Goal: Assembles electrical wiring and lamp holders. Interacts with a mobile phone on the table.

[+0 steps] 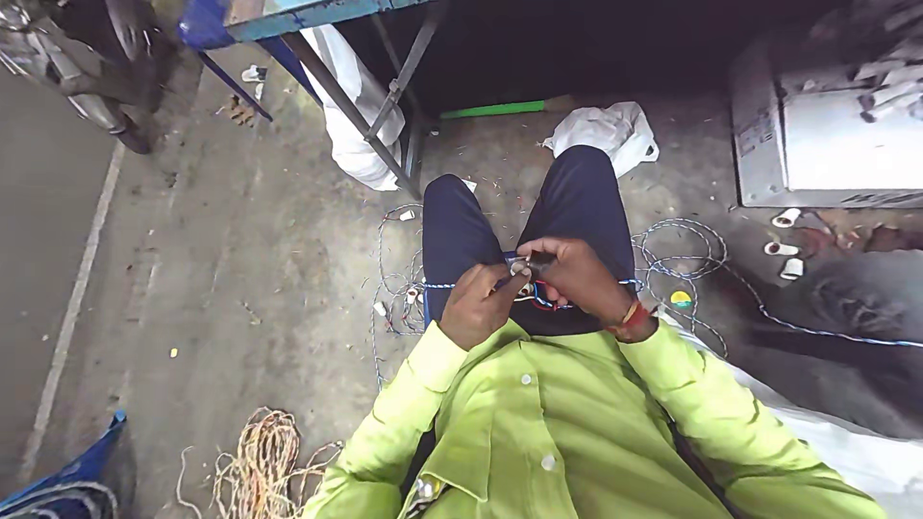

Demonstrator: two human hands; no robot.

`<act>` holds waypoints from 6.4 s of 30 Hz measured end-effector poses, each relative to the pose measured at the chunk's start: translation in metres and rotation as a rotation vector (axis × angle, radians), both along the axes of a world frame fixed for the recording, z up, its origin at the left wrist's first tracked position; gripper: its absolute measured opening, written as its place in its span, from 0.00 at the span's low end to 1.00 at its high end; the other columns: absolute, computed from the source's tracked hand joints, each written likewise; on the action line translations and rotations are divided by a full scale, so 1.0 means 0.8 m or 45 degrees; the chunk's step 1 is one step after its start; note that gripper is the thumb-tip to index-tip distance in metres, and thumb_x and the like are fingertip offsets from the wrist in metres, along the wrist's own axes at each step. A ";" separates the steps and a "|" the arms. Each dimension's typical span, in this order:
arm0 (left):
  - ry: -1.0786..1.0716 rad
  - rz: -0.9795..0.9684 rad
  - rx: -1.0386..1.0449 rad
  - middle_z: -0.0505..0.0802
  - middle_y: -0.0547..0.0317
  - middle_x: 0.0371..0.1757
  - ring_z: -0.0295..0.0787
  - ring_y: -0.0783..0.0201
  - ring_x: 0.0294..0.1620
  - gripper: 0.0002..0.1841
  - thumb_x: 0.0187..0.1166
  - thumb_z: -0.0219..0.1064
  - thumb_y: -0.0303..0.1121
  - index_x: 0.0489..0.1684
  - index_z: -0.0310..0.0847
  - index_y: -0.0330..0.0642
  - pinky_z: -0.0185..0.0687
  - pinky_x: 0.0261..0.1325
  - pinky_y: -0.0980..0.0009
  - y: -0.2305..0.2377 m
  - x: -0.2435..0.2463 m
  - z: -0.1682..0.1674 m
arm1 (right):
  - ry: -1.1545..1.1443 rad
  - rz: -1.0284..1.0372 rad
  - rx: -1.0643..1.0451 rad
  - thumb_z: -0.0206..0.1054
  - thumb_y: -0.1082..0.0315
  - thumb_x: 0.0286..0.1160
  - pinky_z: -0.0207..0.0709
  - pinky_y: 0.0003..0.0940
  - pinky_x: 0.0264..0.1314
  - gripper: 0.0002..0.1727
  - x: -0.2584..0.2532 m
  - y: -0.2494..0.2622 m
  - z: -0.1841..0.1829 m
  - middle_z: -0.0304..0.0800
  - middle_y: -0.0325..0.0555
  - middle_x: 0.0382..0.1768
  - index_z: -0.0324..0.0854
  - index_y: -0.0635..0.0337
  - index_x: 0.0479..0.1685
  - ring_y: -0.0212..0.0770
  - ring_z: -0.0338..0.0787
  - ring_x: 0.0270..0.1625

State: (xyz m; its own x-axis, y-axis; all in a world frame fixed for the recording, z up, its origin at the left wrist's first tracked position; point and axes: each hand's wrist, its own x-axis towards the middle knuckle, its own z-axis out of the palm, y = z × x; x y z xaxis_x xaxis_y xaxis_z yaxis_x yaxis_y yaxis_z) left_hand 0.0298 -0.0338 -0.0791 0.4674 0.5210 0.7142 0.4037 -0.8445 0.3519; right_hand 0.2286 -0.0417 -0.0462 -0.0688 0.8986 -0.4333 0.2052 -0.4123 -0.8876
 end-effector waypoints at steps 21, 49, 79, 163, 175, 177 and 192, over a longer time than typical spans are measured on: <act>0.013 0.247 -0.262 0.94 0.50 0.37 0.92 0.62 0.39 0.07 0.72 0.74 0.27 0.41 0.96 0.35 0.89 0.47 0.72 0.010 -0.007 0.029 | -0.500 -0.078 0.975 0.68 0.64 0.77 0.87 0.26 0.44 0.12 -0.029 -0.029 -0.018 0.97 0.45 0.45 0.94 0.61 0.47 0.30 0.93 0.41; 0.078 -0.459 -0.795 0.94 0.41 0.55 0.88 0.48 0.62 0.21 0.72 0.57 0.17 0.58 0.92 0.35 0.79 0.71 0.53 0.023 -0.018 0.040 | 0.594 0.221 -0.093 0.61 0.75 0.66 0.77 0.23 0.31 0.10 0.024 0.003 -0.026 0.87 0.30 0.22 0.85 0.52 0.24 0.25 0.82 0.25; 0.308 0.014 -0.007 0.94 0.48 0.58 0.96 0.59 0.49 0.11 0.82 0.66 0.28 0.57 0.89 0.45 0.92 0.52 0.68 0.007 -0.018 -0.014 | -0.379 0.210 0.315 0.70 0.66 0.65 0.80 0.43 0.37 0.10 -0.012 -0.013 -0.022 0.87 0.42 0.31 0.87 0.58 0.44 0.38 0.85 0.33; 0.147 0.035 -0.484 0.87 0.42 0.63 0.86 0.48 0.63 0.13 0.82 0.60 0.24 0.59 0.86 0.37 0.85 0.65 0.54 0.009 -0.008 -0.003 | 0.504 -0.226 0.123 0.64 0.67 0.85 0.82 0.25 0.39 0.10 -0.011 -0.014 -0.032 0.90 0.38 0.31 0.90 0.61 0.44 0.29 0.85 0.32; -0.037 0.032 -0.605 0.92 0.43 0.59 0.92 0.60 0.58 0.08 0.76 0.74 0.28 0.43 0.94 0.32 0.88 0.64 0.69 0.010 -0.018 0.003 | 0.718 -0.213 0.051 0.64 0.64 0.86 0.77 0.18 0.29 0.11 -0.004 -0.015 -0.031 0.88 0.36 0.27 0.91 0.57 0.43 0.24 0.82 0.26; -0.092 -0.007 -0.556 0.88 0.38 0.63 0.91 0.59 0.60 0.06 0.76 0.73 0.25 0.43 0.93 0.31 0.88 0.66 0.68 0.013 -0.016 -0.001 | 0.708 -0.232 0.103 0.65 0.64 0.85 0.79 0.19 0.32 0.11 -0.004 -0.012 -0.036 0.89 0.36 0.28 0.92 0.58 0.44 0.25 0.83 0.28; -0.369 0.168 -0.880 0.87 0.45 0.62 0.91 0.63 0.54 0.06 0.65 0.76 0.20 0.37 0.91 0.35 0.95 0.51 0.69 0.001 0.008 -0.008 | 0.618 -0.228 0.255 0.65 0.63 0.85 0.80 0.23 0.36 0.12 -0.010 -0.010 -0.045 0.89 0.36 0.30 0.93 0.57 0.44 0.27 0.83 0.30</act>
